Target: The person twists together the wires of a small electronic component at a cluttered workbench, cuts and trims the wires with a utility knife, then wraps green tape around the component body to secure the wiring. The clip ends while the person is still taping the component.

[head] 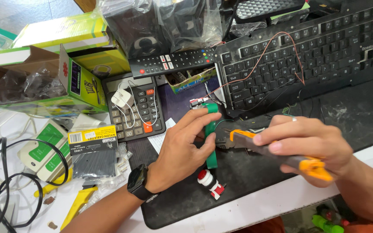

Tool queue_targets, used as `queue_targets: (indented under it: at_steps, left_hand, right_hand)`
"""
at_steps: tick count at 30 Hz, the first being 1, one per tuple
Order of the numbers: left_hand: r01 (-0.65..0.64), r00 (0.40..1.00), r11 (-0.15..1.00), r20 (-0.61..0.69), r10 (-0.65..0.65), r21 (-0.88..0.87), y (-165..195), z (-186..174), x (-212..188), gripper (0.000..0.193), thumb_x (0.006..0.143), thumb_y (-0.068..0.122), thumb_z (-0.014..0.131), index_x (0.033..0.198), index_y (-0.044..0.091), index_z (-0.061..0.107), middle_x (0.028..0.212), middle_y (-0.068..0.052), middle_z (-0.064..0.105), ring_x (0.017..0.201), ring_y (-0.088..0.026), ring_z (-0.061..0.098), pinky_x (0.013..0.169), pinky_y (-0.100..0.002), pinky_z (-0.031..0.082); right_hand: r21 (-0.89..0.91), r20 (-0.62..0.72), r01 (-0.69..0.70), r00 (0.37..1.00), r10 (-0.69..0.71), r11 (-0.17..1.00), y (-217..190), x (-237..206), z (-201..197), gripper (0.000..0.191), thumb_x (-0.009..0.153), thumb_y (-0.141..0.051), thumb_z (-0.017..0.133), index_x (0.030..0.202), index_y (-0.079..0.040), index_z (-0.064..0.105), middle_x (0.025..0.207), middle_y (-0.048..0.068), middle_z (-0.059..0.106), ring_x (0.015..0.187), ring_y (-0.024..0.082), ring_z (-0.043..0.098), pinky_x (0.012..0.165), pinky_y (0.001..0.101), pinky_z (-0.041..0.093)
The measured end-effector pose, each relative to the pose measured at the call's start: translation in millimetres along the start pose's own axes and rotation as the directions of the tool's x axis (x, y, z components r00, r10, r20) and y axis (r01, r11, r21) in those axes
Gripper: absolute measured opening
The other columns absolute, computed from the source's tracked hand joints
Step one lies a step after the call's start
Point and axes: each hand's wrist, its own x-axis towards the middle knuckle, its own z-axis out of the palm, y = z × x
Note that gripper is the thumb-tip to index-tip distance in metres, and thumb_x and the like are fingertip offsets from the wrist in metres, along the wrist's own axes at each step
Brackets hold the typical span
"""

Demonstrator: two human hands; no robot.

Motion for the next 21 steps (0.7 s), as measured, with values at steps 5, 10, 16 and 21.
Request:
queue_targets:
  at_steps: [5,10,16,21]
  left_hand:
    - [0.002,1.0,1.0,-0.008,-0.002,-0.009,1,0,0,0.041,0.087,0.002,0.073,0.127,0.006,0.066,0.13,-0.011,0.064,0.078,-0.016,0.075,0.07,-0.025,0.062]
    - [0.008,1.0,1.0,-0.005,-0.008,0.018,1,1,0,0.041,0.086,0.002,0.073,0.126,0.006,0.067,0.13,-0.01,0.064,0.078,-0.017,0.074,0.07,-0.026,0.061]
    - [-0.079,0.997,0.997,-0.007,0.079,0.018,2,1,-3,0.044,0.088,0.001,0.073,0.13,0.007,0.065,0.134,-0.01,0.063,0.09,-0.019,0.075,0.076,-0.026,0.063]
    - [-0.008,1.0,1.0,0.03,0.008,0.003,1,-2,1,0.058,0.08,0.0,0.074,0.136,0.007,0.06,0.14,-0.013,0.058,0.074,-0.017,0.071,0.067,-0.027,0.06]
  right_hand:
    - [-0.062,0.076,0.036,0.997,-0.031,0.997,4,1,3,0.038,0.09,-0.008,0.075,0.125,-0.005,0.06,0.124,0.02,0.068,0.092,0.031,0.073,0.08,0.0419,0.062]
    - [-0.008,0.117,0.061,0.991,-0.06,0.998,8,2,5,0.04,0.09,-0.006,0.075,0.127,-0.004,0.059,0.129,0.021,0.066,0.093,0.031,0.073,0.081,0.0419,0.061]
    - [0.043,0.172,0.1,0.979,-0.106,0.994,15,9,12,0.041,0.09,0.0,0.073,0.129,-0.003,0.058,0.132,0.023,0.063,0.091,0.031,0.072,0.081,0.0444,0.058]
    - [0.12,0.085,0.093,0.991,-0.103,0.988,-1,6,5,0.043,0.091,-0.004,0.078,0.128,-0.003,0.056,0.128,0.022,0.064,0.087,0.031,0.072,0.072,0.0404,0.061]
